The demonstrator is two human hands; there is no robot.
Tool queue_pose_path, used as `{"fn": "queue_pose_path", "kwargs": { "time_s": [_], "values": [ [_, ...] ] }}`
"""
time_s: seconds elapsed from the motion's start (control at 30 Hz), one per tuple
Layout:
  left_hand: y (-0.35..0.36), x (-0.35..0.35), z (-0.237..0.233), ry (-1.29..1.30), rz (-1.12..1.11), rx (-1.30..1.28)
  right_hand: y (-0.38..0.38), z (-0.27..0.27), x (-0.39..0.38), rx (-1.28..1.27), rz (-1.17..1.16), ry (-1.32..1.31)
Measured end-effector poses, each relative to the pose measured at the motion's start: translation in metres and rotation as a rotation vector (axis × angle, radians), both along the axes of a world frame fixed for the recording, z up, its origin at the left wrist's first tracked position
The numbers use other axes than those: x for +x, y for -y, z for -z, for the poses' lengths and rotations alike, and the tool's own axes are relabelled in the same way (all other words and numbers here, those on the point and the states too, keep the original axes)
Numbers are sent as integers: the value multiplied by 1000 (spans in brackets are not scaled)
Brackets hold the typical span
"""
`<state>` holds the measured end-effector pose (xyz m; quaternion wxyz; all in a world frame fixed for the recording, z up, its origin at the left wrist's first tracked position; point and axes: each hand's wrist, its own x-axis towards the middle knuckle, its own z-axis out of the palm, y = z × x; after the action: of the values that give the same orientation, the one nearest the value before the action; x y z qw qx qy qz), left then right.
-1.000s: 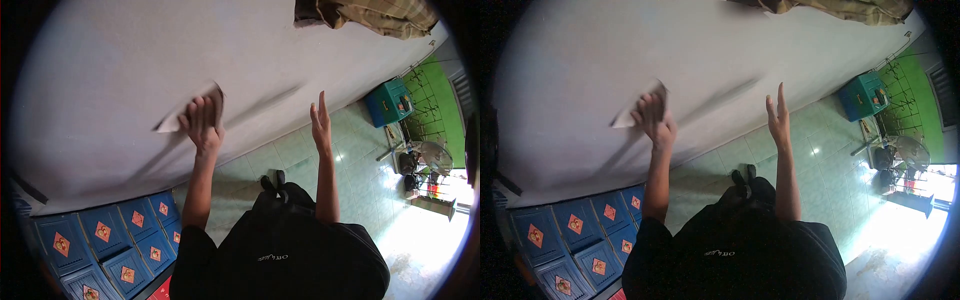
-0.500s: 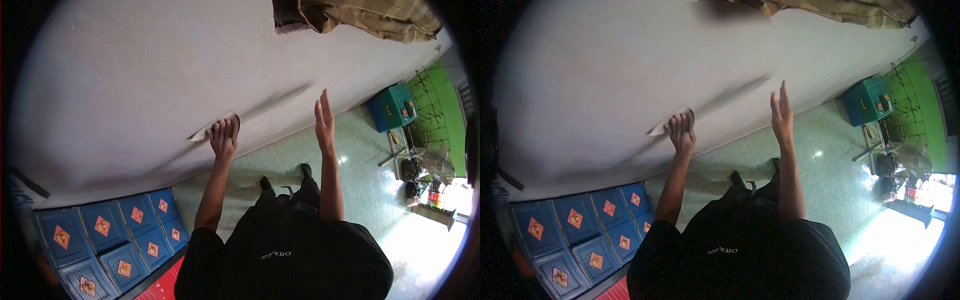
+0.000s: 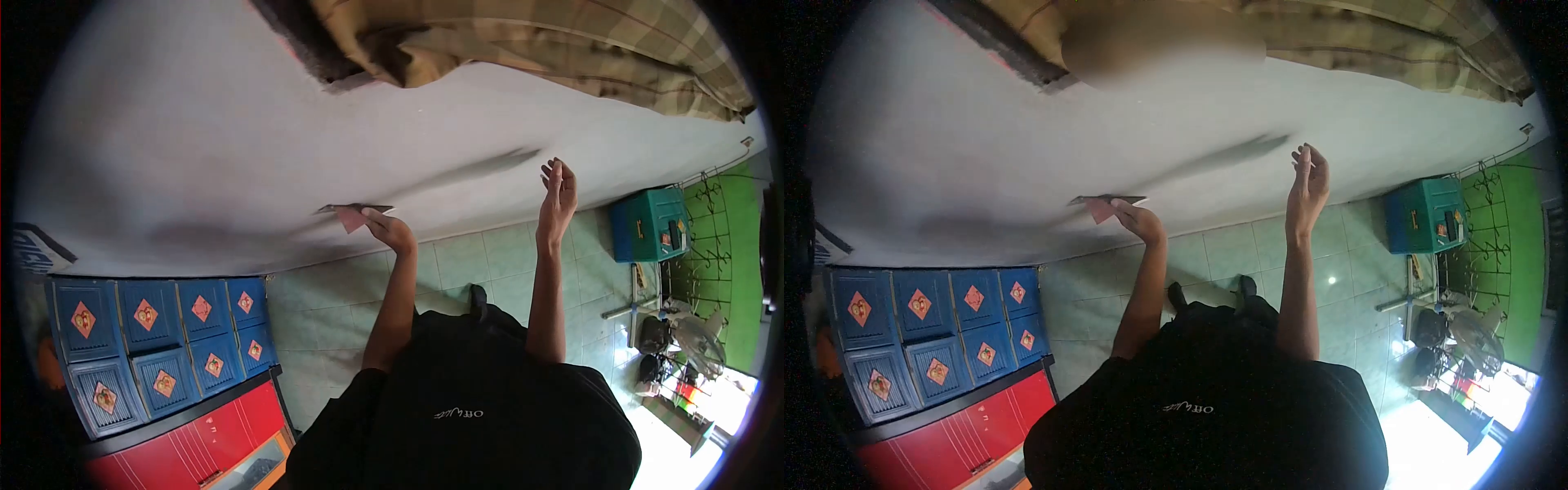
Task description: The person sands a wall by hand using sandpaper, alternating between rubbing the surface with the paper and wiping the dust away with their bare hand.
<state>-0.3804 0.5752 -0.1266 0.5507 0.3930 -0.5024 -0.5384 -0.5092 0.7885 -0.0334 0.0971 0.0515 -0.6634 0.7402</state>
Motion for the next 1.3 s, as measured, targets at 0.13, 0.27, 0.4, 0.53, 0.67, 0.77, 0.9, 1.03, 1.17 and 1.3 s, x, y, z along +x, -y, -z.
{"fn": "queue_pose_path", "kwargs": {
  "time_s": [0.13,0.27,0.4,0.53,0.67,0.77,0.9,1.03,1.17,1.3],
  "values": [
    [7,-26,0,-236,-190,161,-20,2,-15,42,-113,-1],
    [-6,-34,-27,-542,-91,467,-25,-2,-24,-1,-211,25],
    [-64,-53,-59,-510,11,633,-27,7,-35,-34,-309,24],
    [-11,-62,39,-520,-89,745,-31,5,-42,-23,-394,65],
    [-3,-51,66,-502,-77,1014,-30,17,-50,-6,-447,81],
    [-43,-68,43,-587,87,954,-28,19,-57,-43,-475,82],
    [-63,-73,19,-612,163,972,-27,9,-56,-21,-483,87],
    [-40,-74,87,-584,33,1187,-31,7,-56,-39,-527,99],
    [-78,-72,56,-576,189,1161,-33,18,-61,-55,-552,144],
    [-76,-81,50,-570,254,1210,-30,20,-60,-38,-533,135]
  ]
}}
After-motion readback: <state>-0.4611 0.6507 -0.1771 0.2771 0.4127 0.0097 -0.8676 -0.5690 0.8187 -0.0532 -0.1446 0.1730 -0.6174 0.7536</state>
